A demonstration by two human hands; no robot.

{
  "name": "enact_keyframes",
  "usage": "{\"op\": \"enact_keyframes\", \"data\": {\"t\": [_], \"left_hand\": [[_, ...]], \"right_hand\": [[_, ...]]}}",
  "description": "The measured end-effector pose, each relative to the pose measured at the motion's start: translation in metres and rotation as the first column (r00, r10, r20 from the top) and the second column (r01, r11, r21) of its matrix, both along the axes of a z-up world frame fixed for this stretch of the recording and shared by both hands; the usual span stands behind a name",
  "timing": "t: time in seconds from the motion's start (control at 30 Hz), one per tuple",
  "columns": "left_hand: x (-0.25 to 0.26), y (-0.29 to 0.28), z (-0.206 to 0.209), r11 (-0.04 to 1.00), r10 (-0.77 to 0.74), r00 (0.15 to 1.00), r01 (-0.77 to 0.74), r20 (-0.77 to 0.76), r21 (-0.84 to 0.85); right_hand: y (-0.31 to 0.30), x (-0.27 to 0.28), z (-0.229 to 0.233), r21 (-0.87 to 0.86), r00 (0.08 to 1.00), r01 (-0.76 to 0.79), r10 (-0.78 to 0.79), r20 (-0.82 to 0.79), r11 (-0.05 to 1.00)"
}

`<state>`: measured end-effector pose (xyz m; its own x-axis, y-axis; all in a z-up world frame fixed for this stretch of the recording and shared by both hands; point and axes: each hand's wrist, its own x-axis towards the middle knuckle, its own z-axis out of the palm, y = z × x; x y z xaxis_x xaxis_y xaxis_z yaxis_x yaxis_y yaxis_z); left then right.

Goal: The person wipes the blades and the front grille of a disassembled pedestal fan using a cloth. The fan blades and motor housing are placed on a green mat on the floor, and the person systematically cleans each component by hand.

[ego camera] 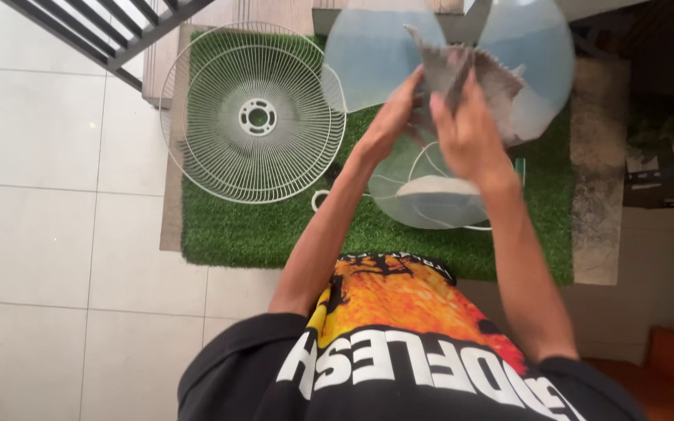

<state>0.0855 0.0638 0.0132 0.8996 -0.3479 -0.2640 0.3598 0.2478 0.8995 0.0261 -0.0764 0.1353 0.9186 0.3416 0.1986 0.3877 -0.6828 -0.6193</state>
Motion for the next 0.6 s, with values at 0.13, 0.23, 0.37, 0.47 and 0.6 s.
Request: {"op": "enact_keyframes", "data": {"t": [0.13, 0.23, 0.37, 0.47, 0.6], "left_hand": [[0.005, 0.010, -0.013, 0.998, 0.044, 0.998, -0.042, 0.040, -0.055], [0.005, 0.005, -0.008, 0.996, 0.087, 0.996, -0.087, 0.007, 0.037], [0.005, -0.003, 0.006, 0.995, 0.011, 1.000, -0.012, 0.003, 0.099], [0.004, 0.001, 0.003, 0.997, 0.075, 0.997, -0.076, 0.023, 0.018], [0.018, 0.018, -0.008, 0.974, 0.162, 0.987, -0.161, -0.011, -0.159]], "right_hand": [[0.006, -0.039, -0.005, -0.048, 0.991, -0.011, 0.004, -0.135, 0.999], [0.007, -0.028, -0.013, -0.166, 0.999, -0.032, 0.036, 0.024, 0.986], [0.007, 0.018, -0.019, -0.261, 1.000, -0.001, 0.004, 0.013, 0.965], [0.010, 0.011, -0.028, -0.285, 0.984, 0.009, 0.042, 0.171, 0.959], [0.006, -0.043, -0.042, -0.169, 0.990, -0.078, 0.096, 0.103, 0.982]]}}
